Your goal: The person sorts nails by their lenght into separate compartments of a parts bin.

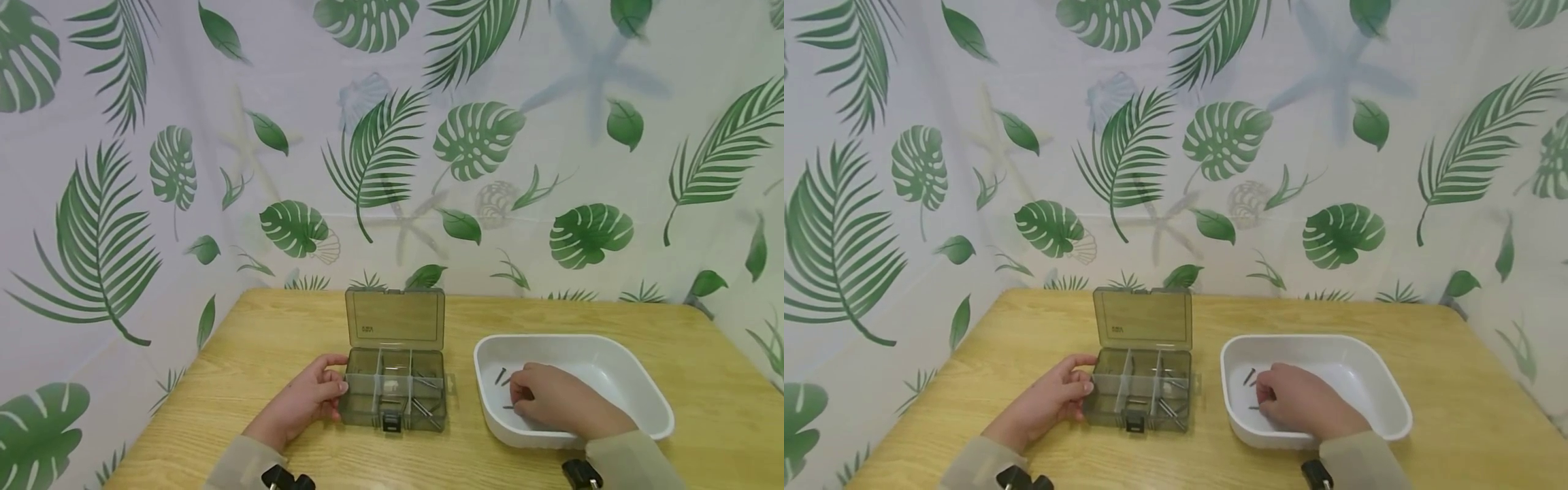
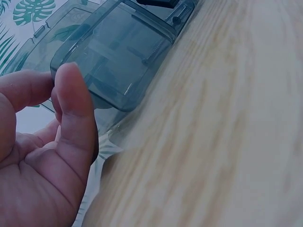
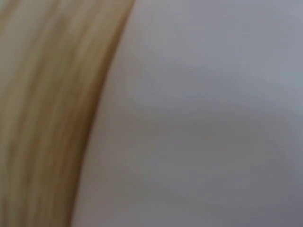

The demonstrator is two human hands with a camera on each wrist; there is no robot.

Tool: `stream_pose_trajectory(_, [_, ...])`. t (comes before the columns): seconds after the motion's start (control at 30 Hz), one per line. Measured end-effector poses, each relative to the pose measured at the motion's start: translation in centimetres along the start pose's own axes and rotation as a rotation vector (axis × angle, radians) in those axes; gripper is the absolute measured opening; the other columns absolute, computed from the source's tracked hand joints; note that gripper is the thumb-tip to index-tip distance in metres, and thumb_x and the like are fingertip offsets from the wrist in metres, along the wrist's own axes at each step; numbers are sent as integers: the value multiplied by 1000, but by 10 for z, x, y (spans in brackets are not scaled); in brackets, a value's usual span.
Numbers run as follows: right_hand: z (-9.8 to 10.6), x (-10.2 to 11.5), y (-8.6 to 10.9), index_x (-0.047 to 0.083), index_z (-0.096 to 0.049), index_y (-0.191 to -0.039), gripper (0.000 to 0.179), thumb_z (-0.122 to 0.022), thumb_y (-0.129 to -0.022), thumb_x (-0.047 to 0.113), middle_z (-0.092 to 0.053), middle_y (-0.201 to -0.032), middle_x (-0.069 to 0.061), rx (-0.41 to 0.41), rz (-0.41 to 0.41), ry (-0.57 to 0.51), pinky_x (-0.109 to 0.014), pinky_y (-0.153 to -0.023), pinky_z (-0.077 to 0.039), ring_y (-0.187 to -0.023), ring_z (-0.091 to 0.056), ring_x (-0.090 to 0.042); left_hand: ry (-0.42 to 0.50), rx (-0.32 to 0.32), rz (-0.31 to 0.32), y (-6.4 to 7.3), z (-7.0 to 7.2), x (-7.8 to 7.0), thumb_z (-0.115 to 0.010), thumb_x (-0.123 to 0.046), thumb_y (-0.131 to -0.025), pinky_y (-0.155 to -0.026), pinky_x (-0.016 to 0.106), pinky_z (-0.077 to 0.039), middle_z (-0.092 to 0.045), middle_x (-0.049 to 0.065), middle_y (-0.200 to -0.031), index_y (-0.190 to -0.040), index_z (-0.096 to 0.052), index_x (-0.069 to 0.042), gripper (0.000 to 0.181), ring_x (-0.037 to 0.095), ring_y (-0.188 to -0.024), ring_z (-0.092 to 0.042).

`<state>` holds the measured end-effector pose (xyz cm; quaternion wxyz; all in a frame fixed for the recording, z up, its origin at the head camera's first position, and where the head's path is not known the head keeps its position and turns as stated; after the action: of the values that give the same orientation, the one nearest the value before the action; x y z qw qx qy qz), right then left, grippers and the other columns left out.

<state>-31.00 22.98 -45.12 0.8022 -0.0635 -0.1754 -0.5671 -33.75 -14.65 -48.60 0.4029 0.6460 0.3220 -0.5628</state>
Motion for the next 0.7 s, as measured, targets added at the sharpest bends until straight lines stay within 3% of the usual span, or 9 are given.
stream_pose_trajectory(0.2, [4, 3, -1, 23, -57, -75, 21, -68, -85, 8, -52, -69, 11, -17, 23, 18, -30, -63, -40, -66, -46, -9, -5, 1, -5, 0, -1, -2, -59, -13, -103, -63, 33, -55, -49, 5, -92, -152, -29, -3, 58, 17, -71, -47])
stream_pose_trajectory(0.47, [3, 4, -2, 22, -63, -80, 21, -68, -83, 2, -56, -77, 12, 21, 31, -8, -33, -68, -45, -71, -49, -10, -3, -1, -3, 0, -1, -3, -59, -12, -103, -63, 32, -55, -49, 5, -91, -152, -29, -2, 58, 17, -72, -48])
stream_pose_trajectory(0.7, [3, 5, 1, 23, -60, -77, 22, -65, -82, 2, -53, -73, 12, 12, 48, 10, -30, -64, -42, -67, -46, -8, 0, -1, -1, 0, -1, -2, -60, -13, -103, -63, 32, -55, -49, 4, -91, -151, -30, -3, 58, 17, -72, -48])
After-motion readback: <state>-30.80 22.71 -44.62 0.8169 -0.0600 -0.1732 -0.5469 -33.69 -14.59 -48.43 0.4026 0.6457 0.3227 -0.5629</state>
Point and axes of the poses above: each hand's wrist, its own y-axis away from the middle knuckle, its own z-axis out of the back of the hand, x = y × z, the point moved 6 cm from there along -y, towards the middle knuckle
